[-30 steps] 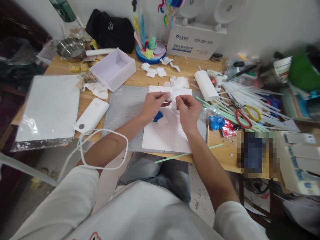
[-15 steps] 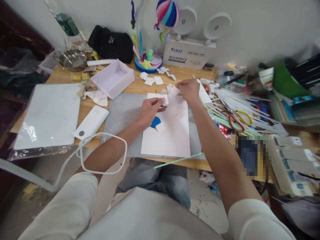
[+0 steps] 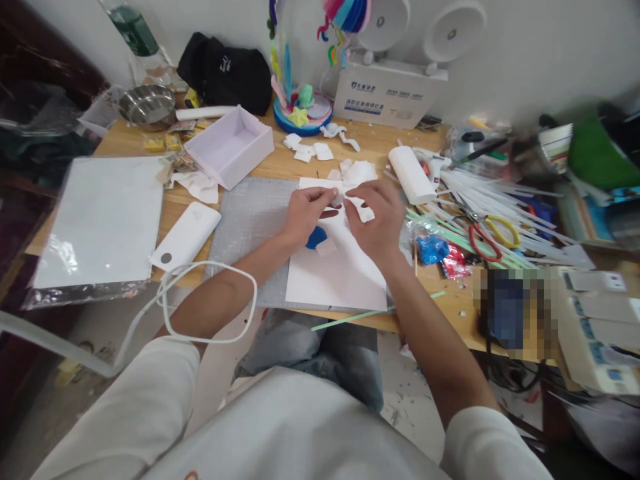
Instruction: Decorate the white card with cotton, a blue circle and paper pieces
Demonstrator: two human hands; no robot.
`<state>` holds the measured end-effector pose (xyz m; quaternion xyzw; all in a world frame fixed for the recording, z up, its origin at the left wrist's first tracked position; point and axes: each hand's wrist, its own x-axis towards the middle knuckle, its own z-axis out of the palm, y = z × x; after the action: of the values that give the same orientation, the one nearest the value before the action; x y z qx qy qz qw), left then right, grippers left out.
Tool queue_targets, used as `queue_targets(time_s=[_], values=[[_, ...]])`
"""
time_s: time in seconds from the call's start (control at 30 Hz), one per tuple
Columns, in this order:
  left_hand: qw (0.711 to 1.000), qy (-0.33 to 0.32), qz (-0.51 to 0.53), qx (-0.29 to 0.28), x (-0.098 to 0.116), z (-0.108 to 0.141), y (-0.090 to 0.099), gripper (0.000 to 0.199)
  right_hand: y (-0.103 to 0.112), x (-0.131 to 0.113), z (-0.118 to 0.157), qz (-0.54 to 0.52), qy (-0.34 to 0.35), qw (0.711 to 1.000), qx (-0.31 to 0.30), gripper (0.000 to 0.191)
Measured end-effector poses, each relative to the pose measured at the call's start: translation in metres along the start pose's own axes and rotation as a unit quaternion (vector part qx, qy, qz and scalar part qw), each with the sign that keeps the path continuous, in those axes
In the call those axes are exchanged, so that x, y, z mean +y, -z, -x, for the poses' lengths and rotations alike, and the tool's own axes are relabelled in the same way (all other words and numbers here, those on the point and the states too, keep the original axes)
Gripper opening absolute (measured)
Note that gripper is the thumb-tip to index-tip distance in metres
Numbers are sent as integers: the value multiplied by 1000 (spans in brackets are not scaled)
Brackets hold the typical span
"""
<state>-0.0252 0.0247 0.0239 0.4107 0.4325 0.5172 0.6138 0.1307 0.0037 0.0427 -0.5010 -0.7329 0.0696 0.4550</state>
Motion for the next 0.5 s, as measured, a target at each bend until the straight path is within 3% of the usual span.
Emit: queue_targets(time_s=[0.23, 0.5], values=[[1000, 11, 4, -13, -2, 2, -2, 36, -15, 8, 15, 78, 84, 993, 22, 10], [998, 55, 15, -14, 0, 2, -6, 46, -20, 11, 15, 68, 69, 995, 37, 12]])
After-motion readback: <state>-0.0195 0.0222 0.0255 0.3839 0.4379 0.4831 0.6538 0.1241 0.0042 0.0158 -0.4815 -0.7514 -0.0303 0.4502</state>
